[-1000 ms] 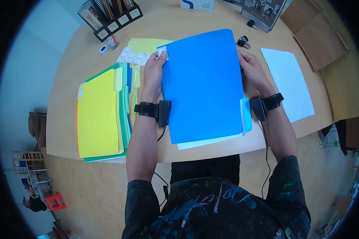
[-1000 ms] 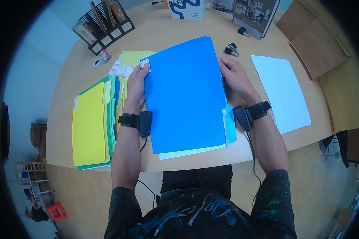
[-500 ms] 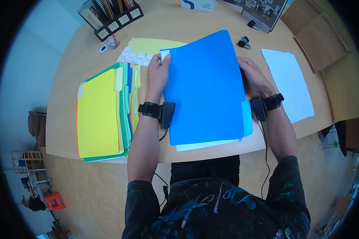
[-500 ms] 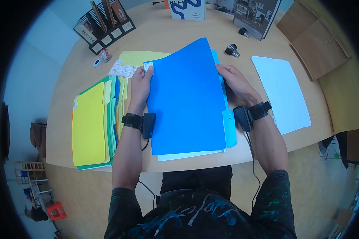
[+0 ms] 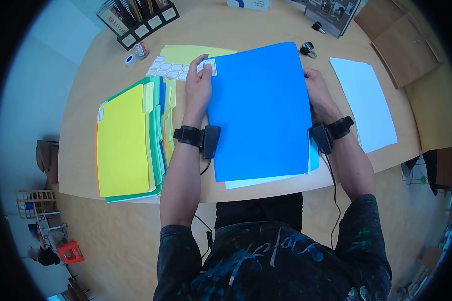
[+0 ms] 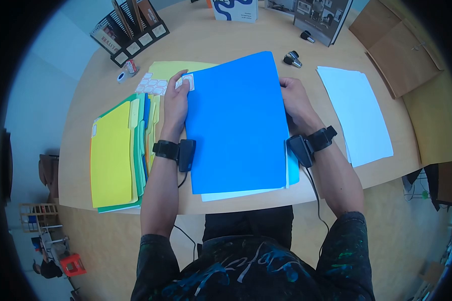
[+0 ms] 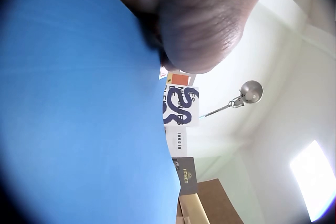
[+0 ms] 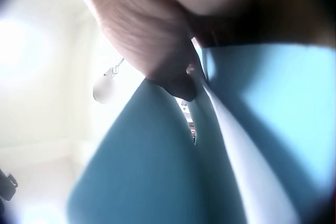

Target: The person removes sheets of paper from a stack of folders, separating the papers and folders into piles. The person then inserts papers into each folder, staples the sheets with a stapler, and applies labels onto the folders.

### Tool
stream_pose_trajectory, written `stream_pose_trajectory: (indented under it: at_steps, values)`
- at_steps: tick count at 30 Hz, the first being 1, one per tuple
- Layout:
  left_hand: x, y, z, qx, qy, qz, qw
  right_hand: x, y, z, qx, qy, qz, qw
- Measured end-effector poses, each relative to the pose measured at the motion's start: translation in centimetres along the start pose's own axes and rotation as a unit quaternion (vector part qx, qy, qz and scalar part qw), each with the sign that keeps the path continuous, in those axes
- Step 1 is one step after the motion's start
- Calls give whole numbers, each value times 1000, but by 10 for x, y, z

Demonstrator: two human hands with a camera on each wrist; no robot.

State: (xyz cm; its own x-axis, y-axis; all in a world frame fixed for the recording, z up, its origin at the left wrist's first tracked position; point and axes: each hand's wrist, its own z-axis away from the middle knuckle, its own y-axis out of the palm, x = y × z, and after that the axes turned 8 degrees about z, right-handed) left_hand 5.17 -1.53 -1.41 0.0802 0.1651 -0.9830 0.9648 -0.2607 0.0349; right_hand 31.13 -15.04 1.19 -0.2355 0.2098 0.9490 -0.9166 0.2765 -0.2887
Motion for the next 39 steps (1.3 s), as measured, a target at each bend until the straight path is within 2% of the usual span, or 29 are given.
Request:
stream_pose_trajectory:
  at_steps: [3, 5, 11, 15, 21, 24, 26, 27, 29, 30, 32, 34, 36, 37, 39]
  values:
    - [-4, 2, 2, -13, -14, -3, 1000, 0, 2, 1, -9, -7, -20, 1000]
    - [-4, 4, 2, -20, -13, -3, 1000, 0, 5, 0, -53, -16, -23, 998]
    - [-7, 9, 6, -47, -13, 8, 999, -5, 11, -4, -106, -22, -52, 993]
    - [-8, 9, 7, -50, -13, 16, 999, -5, 11, -4, -112, -12, -36, 993]
    - [-12, 9, 11, -44, -9, 21, 999, -4, 7, -4, -76, 11, 49, 996]
    - [-16, 11, 14, -56, 11, 28, 998, -2, 8, -5, -89, -2, -6, 996]
    - [-16, 10, 14, -62, 10, 25, 998, 12, 8, 4, -40, -3, -256, 966]
    - [-16, 9, 14, -67, 5, 27, 997, 12, 12, 6, -37, -5, -259, 965]
    - [-17, 6, 13, -82, 6, 18, 996, 10, 19, 8, -103, -25, -164, 981]
    - [-17, 5, 12, -96, 2, 13, 995, 9, 19, 8, -101, -28, -167, 980]
    - [-27, 8, 14, -106, -11, 50, 993, 4, 14, 7, 19, -62, -82, 995]
    - [-39, 12, 19, -113, -24, 85, 990, -2, 11, 2, 7, -92, -99, 991]
    - [-54, 14, 25, -43, -79, 96, 991, -4, 5, -6, -9, -125, -117, 985]
    - [-60, 14, 28, -41, -77, 91, 992, -1, 3, -6, -16, -123, -139, 982]
    - [-70, 13, 35, 30, -37, 8, 999, -1, 3, -3, -10, -120, -188, 975]
